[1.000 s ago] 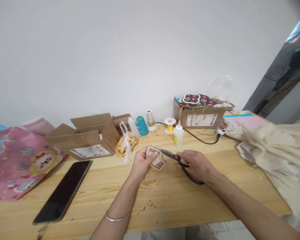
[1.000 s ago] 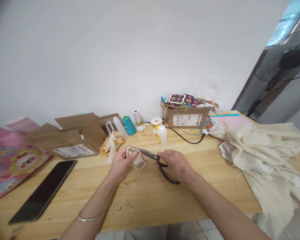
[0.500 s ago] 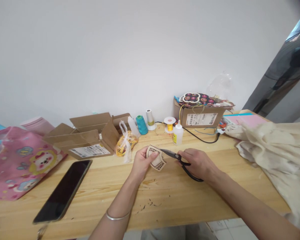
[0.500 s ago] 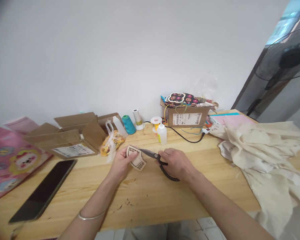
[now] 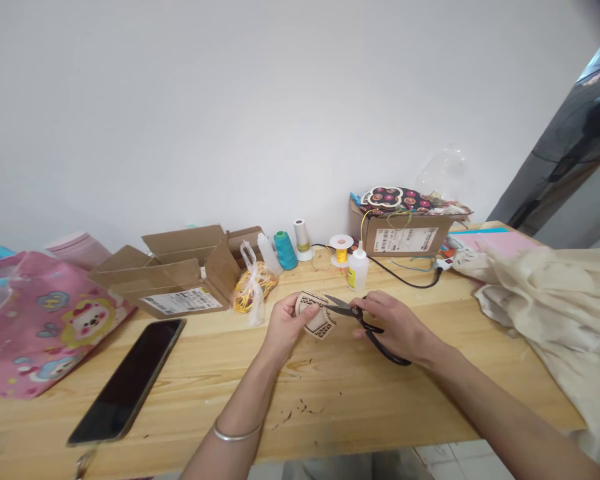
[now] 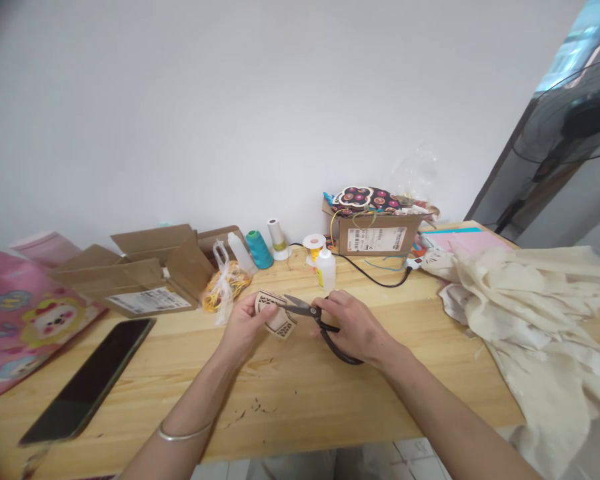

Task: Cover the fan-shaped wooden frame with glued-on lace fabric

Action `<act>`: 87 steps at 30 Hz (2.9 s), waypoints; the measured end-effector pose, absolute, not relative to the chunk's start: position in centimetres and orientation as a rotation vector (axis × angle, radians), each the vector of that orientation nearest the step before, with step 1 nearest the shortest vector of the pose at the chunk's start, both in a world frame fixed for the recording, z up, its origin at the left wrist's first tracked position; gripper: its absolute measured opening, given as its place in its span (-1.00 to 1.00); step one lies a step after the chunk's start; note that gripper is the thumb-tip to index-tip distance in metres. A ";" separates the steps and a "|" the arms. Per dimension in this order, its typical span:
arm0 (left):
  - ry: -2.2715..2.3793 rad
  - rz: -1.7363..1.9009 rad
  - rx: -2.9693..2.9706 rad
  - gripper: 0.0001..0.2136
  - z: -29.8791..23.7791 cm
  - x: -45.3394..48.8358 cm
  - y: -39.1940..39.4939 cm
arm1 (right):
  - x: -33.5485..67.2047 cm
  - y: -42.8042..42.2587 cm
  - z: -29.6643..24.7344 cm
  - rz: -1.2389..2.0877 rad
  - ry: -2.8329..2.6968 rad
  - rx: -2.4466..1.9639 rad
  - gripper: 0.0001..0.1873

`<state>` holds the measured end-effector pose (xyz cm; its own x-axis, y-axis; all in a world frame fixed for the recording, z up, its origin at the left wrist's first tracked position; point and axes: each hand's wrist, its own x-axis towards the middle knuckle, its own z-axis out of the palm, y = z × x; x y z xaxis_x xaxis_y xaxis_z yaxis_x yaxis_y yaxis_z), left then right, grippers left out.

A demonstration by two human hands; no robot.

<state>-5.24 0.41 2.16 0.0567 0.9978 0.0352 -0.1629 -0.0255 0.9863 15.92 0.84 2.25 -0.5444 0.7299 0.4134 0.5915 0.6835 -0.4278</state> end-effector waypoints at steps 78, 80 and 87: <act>0.977 1.214 1.226 -0.82 2.7 -5.0 0.3 | 15.7 0.6 2.8 0.584 -2.199 -1.005 -0.61; 0.956 1.216 1.255 -0.83 2.5 -5.1 0.3 | 15.5 0.4 2.8 0.472 -2.273 -1.041 -0.62; 0.927 1.152 1.298 -0.81 2.2 -5.0 0.4 | 15.3 0.3 2.3 0.284 -2.345 -1.049 -0.61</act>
